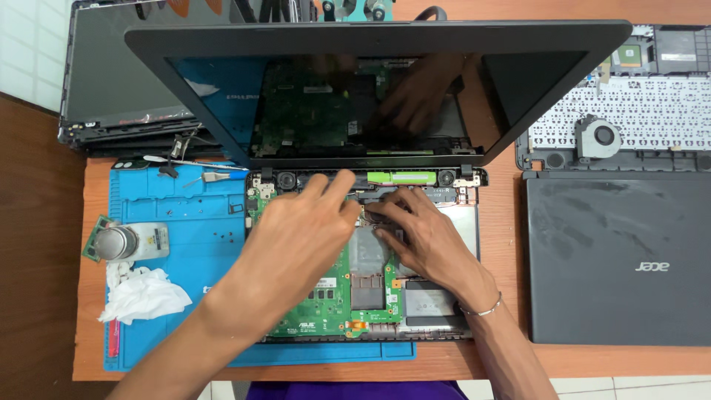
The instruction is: The person works on the internal components of a laptop using a screwdriver to manipulate parts on a motherboard and adjusting small internal cables by hand.
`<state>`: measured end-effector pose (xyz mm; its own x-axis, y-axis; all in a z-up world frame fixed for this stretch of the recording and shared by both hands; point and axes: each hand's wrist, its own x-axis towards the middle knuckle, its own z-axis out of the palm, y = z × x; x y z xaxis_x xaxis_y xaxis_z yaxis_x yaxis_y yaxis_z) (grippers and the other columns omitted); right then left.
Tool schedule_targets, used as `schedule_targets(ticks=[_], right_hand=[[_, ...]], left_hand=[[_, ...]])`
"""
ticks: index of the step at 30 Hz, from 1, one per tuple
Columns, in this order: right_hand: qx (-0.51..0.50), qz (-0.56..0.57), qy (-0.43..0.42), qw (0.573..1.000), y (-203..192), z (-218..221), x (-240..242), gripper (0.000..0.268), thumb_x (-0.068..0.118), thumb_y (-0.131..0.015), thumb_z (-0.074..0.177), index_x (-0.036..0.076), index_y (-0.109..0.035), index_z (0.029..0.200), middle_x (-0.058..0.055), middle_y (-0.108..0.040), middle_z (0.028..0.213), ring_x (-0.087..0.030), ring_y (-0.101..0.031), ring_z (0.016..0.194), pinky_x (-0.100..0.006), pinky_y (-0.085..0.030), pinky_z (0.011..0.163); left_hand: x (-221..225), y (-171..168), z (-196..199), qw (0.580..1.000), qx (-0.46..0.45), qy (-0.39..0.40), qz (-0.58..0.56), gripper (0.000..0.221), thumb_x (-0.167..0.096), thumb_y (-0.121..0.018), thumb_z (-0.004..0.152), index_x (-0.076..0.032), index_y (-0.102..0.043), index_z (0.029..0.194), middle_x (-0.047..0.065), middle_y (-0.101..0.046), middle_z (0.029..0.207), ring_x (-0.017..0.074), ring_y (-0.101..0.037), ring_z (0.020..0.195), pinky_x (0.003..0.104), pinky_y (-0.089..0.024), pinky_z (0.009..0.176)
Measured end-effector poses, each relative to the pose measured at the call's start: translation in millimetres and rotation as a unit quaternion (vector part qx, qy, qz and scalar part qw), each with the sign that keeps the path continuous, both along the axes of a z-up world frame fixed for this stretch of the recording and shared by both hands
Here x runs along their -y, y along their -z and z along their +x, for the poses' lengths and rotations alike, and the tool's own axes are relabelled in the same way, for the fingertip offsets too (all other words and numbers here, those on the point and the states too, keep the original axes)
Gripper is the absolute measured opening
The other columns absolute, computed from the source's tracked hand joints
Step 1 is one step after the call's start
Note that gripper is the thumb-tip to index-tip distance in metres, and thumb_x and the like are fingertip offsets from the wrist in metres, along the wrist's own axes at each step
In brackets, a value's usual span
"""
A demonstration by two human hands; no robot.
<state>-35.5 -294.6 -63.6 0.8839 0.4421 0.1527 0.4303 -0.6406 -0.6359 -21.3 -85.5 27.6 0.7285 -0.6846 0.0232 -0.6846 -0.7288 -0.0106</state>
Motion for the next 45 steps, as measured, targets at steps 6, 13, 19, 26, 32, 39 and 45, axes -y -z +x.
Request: schedule_targets(ticks=[6,13,19,26,32,39,45], right_hand=[[-0.001,-0.014,0.004,1.000,-6.8,-0.2,-3.7,0.036,0.016,-0.077,0.085,0.007,-0.069,0.118,-0.013,-0.063,0.108,-0.033,-0.061,0.101,-0.045,-0.053,0.088],[0.011,-0.007,0.006,1.000,-12.9,-0.4,-6.8,0.036,0.015,-0.076,0.085,0.006,-0.067,0.119,-0.013,-0.064,0.109,-0.033,-0.063,0.102,-0.043,-0.054,0.087],[0.009,-0.016,0.025,1.000,-5.2,-1.5,-14.3,0.033,0.013,-0.077,0.085,0.008,-0.071,0.117,-0.011,-0.064,0.105,-0.031,-0.062,0.098,-0.042,-0.054,0.084],[-0.003,-0.004,0.045,0.999,2.1,0.0,-15.0,0.031,0.013,-0.078,0.084,0.009,-0.075,0.115,-0.010,-0.063,0.100,-0.028,-0.062,0.096,-0.042,-0.054,0.083],[0.006,0.002,0.045,0.999,4.3,0.2,-14.3,0.032,0.013,-0.078,0.084,0.010,-0.075,0.116,-0.011,-0.063,0.100,-0.029,-0.062,0.095,-0.042,-0.054,0.083],[-0.009,0.015,0.045,0.999,1.0,-0.7,-14.4,0.033,0.014,-0.079,0.083,0.009,-0.075,0.116,-0.011,-0.064,0.102,-0.029,-0.063,0.097,-0.042,-0.055,0.084],[-0.006,0.033,0.016,0.999,-8.3,-0.6,-20.2,0.036,0.017,-0.078,0.083,0.006,-0.073,0.117,-0.011,-0.069,0.108,-0.029,-0.064,0.099,-0.042,-0.054,0.088]], left_hand=[[-23.2,5.9,-6.1,0.995,0.000,-0.026,-0.100,0.014,0.000,-0.072,0.068,-0.003,-0.065,0.080,0.011,-0.058,0.099,0.0239,-0.066,0.089,0.035,-0.059,0.060],[-47.2,16.9,-17.7,0.977,-0.057,-0.081,-0.191,0.012,-0.013,-0.071,0.087,-0.003,-0.065,0.083,0.007,-0.058,0.091,0.0236,-0.067,0.084,0.041,-0.057,0.060],[-44.0,46.5,-17.6,0.962,-0.108,-0.101,-0.231,0.017,-0.021,-0.069,0.091,-0.004,-0.067,0.091,0.007,-0.061,0.096,0.0258,-0.070,0.086,0.044,-0.057,0.058],[-44.8,71.3,-16.2,0.951,-0.126,-0.123,-0.255,0.017,-0.023,-0.069,0.093,-0.006,-0.068,0.094,0.006,-0.061,0.098,0.0268,-0.071,0.081,0.045,-0.057,0.061],[-48.6,66.6,-19.5,0.948,-0.127,-0.134,-0.258,0.017,-0.024,-0.068,0.093,-0.007,-0.070,0.094,0.006,-0.062,0.098,0.0270,-0.071,0.081,0.046,-0.056,0.060],[-52.9,57.4,-25.2,0.948,-0.096,-0.126,-0.275,0.014,-0.022,-0.069,0.092,-0.008,-0.070,0.094,0.005,-0.062,0.095,0.0259,-0.070,0.081,0.044,-0.056,0.059],[-63.7,49.9,-36.7,0.937,-0.079,-0.141,-0.311,0.012,-0.018,-0.071,0.090,-0.008,-0.071,0.096,0.004,-0.063,0.094,0.0248,-0.069,0.081,0.041,-0.055,0.057]])
